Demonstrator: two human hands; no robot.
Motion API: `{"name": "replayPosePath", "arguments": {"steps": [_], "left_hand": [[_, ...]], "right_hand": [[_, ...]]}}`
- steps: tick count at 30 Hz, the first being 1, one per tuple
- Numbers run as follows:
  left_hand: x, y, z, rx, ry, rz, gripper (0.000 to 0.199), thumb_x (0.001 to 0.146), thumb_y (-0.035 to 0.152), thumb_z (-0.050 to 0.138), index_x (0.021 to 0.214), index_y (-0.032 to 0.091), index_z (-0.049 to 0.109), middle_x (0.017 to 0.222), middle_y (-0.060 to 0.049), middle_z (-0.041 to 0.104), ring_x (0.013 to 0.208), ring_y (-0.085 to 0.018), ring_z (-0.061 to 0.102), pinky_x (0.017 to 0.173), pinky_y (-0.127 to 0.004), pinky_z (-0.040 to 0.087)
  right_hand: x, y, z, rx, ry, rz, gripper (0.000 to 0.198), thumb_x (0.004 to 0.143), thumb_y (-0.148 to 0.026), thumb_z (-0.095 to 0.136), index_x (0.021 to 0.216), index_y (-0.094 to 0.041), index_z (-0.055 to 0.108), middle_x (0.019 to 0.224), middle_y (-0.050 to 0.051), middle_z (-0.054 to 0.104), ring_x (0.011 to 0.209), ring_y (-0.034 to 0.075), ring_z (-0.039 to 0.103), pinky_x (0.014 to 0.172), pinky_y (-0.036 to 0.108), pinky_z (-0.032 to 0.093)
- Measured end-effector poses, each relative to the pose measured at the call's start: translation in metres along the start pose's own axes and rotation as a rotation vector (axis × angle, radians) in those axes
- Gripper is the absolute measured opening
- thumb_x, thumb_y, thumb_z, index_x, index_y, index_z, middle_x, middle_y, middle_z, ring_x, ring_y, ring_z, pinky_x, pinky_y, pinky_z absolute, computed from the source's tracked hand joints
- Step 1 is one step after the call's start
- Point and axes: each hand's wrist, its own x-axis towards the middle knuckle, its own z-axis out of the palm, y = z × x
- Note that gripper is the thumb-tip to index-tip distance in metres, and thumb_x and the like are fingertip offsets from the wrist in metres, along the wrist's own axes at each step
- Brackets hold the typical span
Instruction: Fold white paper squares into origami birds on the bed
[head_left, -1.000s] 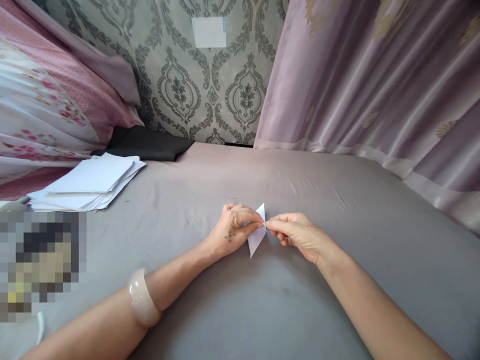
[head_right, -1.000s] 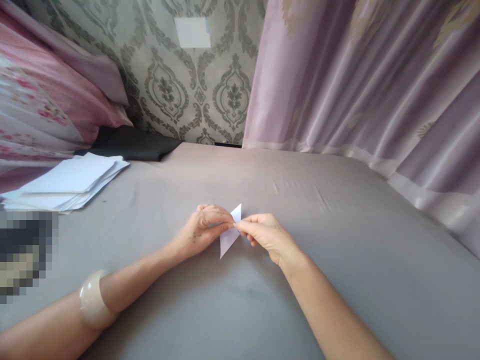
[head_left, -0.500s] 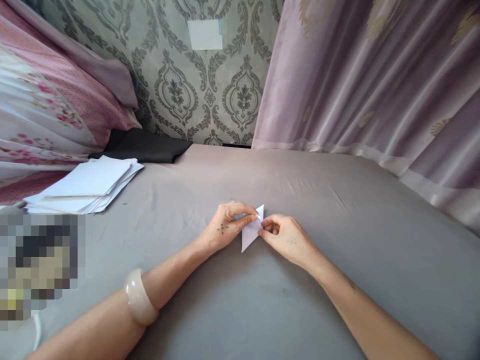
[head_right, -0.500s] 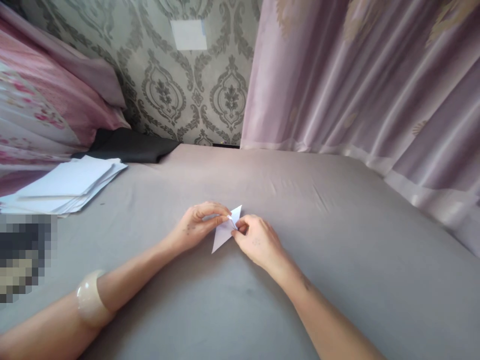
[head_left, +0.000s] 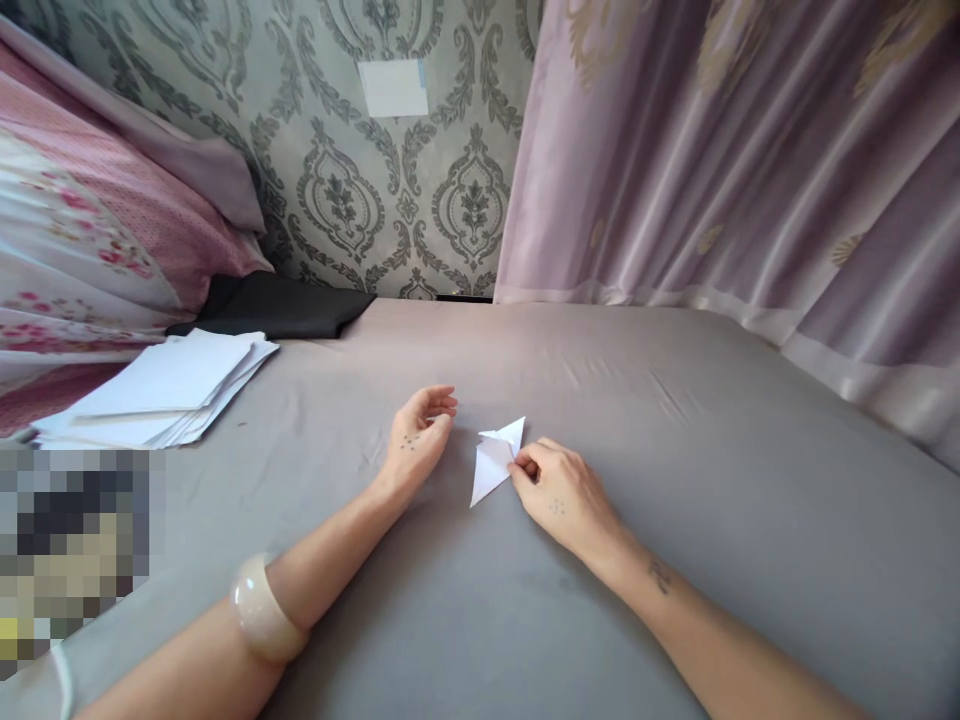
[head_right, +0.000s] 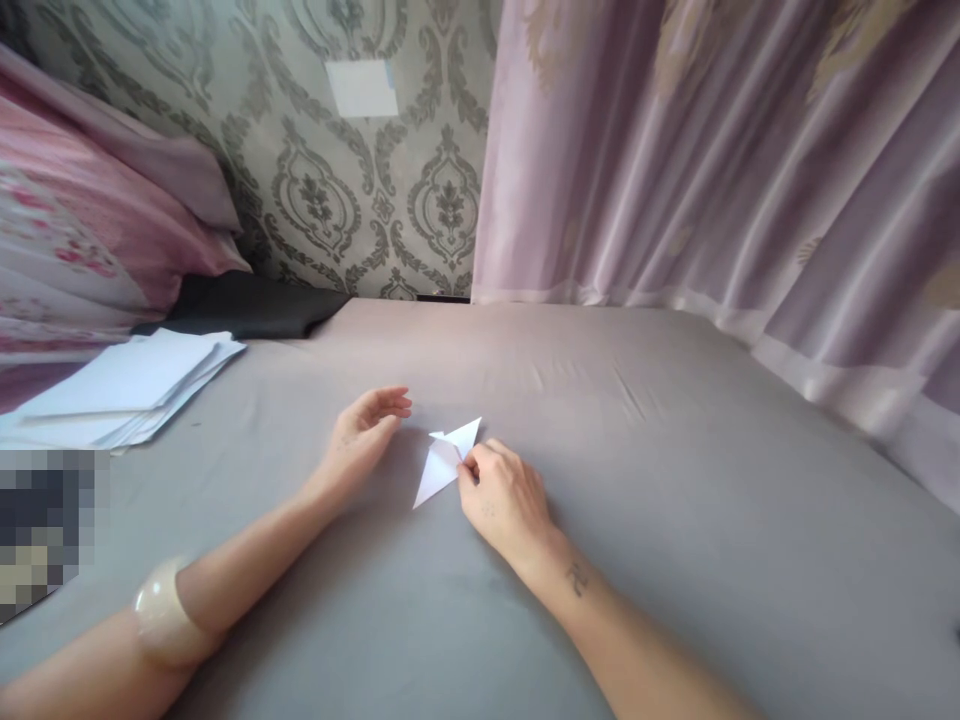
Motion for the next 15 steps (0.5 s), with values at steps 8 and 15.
{"name": "replayPosePath", "arguments": {"steps": [8,15], "left_hand": [[0.002,-0.002,0.0,0.034,-0.04,-0.081,0.04,0.07,0.032,0.051,0.102,0.012,0.062,0.102,-0.013,0.07,0.096,-0.025,0.067,0.089,-0.039,0.051],[0.001,0.0,0.0,0.14,-0.08,-0.083,0.035,0.065,0.044,0.055,0.09,0.019,0.063,0.096,-0.008,0.073,0.097,-0.028,0.068,0.089,-0.037,0.053]], "right_hand": [[0.042,0.046,-0.04,-0.203,0.177,0.375,0.026,0.09,-0.03,0.046,0.089,-0.021,0.07,0.1,0.011,0.071,0.093,0.025,0.065,0.072,0.031,0.042],[0.072,0.132,-0.094,-0.279,0.305,0.779,0.031,0.092,-0.036,0.055,0.117,-0.017,0.058,0.119,0.009,0.06,0.1,0.02,0.061,0.085,0.041,0.052]]}}
